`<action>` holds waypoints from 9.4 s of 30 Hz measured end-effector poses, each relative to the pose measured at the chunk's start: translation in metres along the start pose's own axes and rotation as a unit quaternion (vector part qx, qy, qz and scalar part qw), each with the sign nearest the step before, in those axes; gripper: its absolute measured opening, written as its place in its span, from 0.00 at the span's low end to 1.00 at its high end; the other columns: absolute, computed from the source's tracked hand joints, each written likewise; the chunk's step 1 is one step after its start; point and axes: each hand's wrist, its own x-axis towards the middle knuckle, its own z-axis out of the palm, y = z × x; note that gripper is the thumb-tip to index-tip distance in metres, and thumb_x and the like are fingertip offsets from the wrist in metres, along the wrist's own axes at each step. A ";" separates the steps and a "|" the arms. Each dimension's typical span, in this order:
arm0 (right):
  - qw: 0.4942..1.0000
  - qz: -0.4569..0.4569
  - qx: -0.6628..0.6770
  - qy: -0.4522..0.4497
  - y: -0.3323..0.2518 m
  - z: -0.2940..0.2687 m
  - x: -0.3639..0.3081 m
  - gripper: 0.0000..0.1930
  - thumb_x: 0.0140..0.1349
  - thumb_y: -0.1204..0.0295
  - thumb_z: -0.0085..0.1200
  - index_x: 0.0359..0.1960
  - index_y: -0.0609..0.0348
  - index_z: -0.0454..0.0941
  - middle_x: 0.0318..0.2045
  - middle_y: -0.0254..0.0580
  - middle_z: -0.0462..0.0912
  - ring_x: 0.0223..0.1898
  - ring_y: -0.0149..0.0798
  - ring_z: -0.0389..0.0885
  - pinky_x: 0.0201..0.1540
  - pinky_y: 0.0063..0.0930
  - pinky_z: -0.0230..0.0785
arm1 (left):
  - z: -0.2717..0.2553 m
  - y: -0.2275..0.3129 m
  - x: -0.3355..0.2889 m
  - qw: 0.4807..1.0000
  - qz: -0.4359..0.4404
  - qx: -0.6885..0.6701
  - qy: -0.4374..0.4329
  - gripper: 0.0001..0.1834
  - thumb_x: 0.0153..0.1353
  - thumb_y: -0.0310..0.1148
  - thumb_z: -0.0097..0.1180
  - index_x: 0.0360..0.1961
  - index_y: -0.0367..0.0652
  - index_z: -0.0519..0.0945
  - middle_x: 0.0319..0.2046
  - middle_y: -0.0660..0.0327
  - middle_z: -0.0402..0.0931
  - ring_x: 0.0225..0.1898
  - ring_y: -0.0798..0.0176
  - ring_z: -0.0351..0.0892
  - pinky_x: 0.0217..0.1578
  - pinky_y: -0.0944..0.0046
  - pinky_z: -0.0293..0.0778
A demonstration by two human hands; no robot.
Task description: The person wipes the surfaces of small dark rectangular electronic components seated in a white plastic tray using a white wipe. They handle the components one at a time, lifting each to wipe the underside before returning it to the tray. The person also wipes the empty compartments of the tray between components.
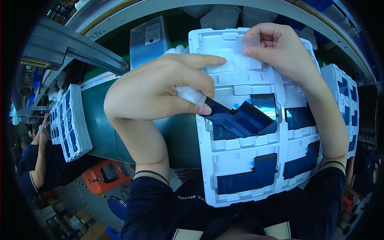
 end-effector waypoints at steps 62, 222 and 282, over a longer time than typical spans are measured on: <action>0.961 -0.075 0.188 0.189 0.076 -0.141 -0.056 0.09 0.55 0.71 0.67 0.36 0.57 0.84 0.33 0.34 0.83 0.37 0.27 0.79 0.40 0.20 0.72 | 0.061 0.026 0.149 0.936 -0.220 0.232 0.149 0.20 0.55 0.41 0.63 0.41 0.35 0.82 0.48 0.49 0.71 0.40 0.47 0.78 0.44 0.55 0.73; 0.990 -0.055 -0.104 -0.080 0.032 -0.131 -0.112 0.13 0.65 0.65 0.57 0.46 0.59 0.78 0.32 0.27 0.75 0.30 0.18 0.69 0.33 0.12 0.62 | 0.129 0.092 0.130 0.952 -0.219 0.148 0.152 0.16 0.58 0.33 0.62 0.48 0.44 0.82 0.41 0.57 0.71 0.37 0.56 0.75 0.38 0.63 0.71; 0.918 -0.083 0.299 0.246 0.020 -0.070 -0.223 0.09 0.60 0.82 0.58 0.42 0.65 0.78 0.39 0.41 0.83 0.39 0.28 0.80 0.45 0.19 0.70 | 0.190 0.169 0.087 0.983 -0.136 0.108 0.065 0.15 0.51 0.37 0.66 0.27 0.39 0.74 0.25 0.57 0.69 0.24 0.50 0.74 0.24 0.55 0.69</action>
